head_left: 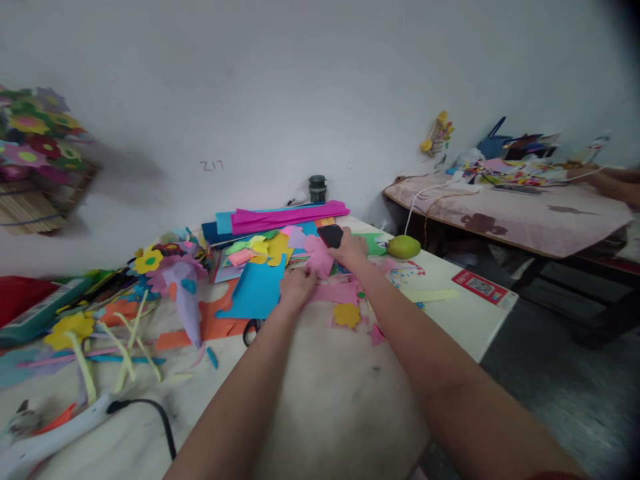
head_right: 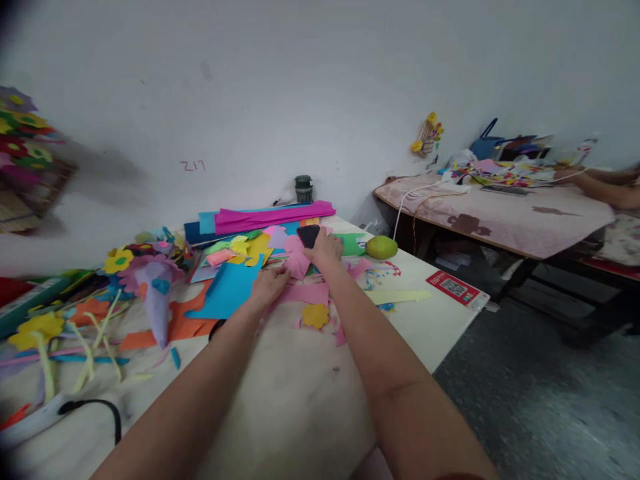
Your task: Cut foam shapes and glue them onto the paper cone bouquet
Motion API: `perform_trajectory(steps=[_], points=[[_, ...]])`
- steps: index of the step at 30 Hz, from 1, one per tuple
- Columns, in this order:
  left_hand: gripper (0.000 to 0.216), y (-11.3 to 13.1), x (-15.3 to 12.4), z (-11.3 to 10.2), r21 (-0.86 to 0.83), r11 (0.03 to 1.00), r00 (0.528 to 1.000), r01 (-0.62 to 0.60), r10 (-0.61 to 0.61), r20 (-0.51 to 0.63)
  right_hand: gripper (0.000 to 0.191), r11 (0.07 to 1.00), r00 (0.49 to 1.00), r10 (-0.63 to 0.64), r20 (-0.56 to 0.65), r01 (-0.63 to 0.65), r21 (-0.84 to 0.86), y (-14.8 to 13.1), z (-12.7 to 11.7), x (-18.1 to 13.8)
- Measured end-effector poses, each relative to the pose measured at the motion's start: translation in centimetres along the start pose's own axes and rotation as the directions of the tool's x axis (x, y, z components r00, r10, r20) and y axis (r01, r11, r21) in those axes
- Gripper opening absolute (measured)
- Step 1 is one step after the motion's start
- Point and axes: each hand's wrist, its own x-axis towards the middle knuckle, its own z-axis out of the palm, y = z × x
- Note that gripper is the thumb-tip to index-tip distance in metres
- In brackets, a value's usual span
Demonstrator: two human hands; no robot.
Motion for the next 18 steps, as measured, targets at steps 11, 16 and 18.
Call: perform_trajectory(steps=[11, 16, 18], points=[[0.044, -0.9, -0.1, 0.5, 0.026, 0.997, 0.984, -0.079, 0.082, -0.158, 0.058, 0.998, 0.994, -0.048, 0.101, 0.050, -0.023, -0.3, 1.1, 0.1], [0.037, -1.3, 0.4, 0.9, 0.042, 0.986, 0.951, -0.160, 0.165, -0.262, 0.039, 0.995, 0.997, 0.071, -0.041, -0.074, -0.068, 1.9, 0.1, 1.6], [0.036, -1.4, 0.5, 0.8, 0.052, 0.984, 0.946, -0.173, 0.180, -0.269, 0.039, 0.986, 0.991, 0.131, 0.004, -0.130, -0.107, 2.9, 0.2, 2.0]])
